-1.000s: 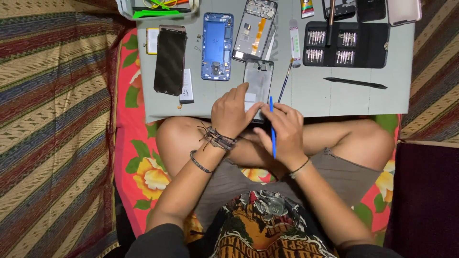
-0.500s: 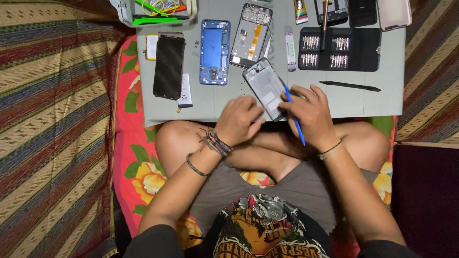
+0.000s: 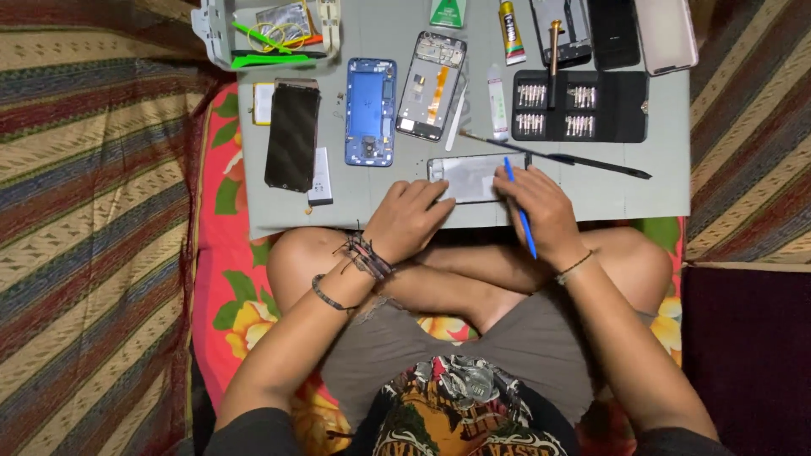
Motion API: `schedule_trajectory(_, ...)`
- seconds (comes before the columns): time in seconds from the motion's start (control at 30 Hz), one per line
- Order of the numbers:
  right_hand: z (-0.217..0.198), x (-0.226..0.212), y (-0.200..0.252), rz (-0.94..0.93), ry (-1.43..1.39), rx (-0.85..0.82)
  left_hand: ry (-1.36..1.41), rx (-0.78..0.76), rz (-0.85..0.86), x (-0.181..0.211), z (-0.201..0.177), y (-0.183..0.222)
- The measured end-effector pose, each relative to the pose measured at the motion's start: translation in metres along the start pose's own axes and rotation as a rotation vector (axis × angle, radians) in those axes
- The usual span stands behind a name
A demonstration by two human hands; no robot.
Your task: Scraping adhesive residue from a smartphone frame using a plastic prying tool
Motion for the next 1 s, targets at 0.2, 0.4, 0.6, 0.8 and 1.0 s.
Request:
schedule_trajectory(0.2, -0.024, -0.03, -0.008, 0.063, -0.052, 0.128, 0.145, 0.091, -0.168, -0.004, -0.001, -0.001)
schedule_trajectory(0.4, -0.034, -0.067, -0.007, 0.568, -0.324, -0.166, 0.259, 0.093, -0.258, -0.009, 0.002, 0.0)
schedule_trajectory(0.6, 0.013, -0.052, -0.013, 0.489, -0.12, -0.166, 0.33, 0.117, -0.31, -0.016, 0.011, 0.004)
schedule_trajectory(0.8, 0.02, -0.055, -0.019, 0.526, -0.214, -0.226, 0.333, 0.107, -0.328, -0.012, 0.007, 0.002)
schedule_trajectory(1.0, 0.051, -0.046, -0.009, 0.824, -1.186, -0.118, 0.237, 0.053, -0.356, -0.009, 0.004, -0.001)
Point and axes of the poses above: each hand's wrist, its own y-axis away from the middle knuckle, its own z-axis out of the palm, x = y × z, the point moved 2 cm from there along -y, towards the middle knuckle, and after that the axes turned 8 degrees about -x, right-handed, at the moved point
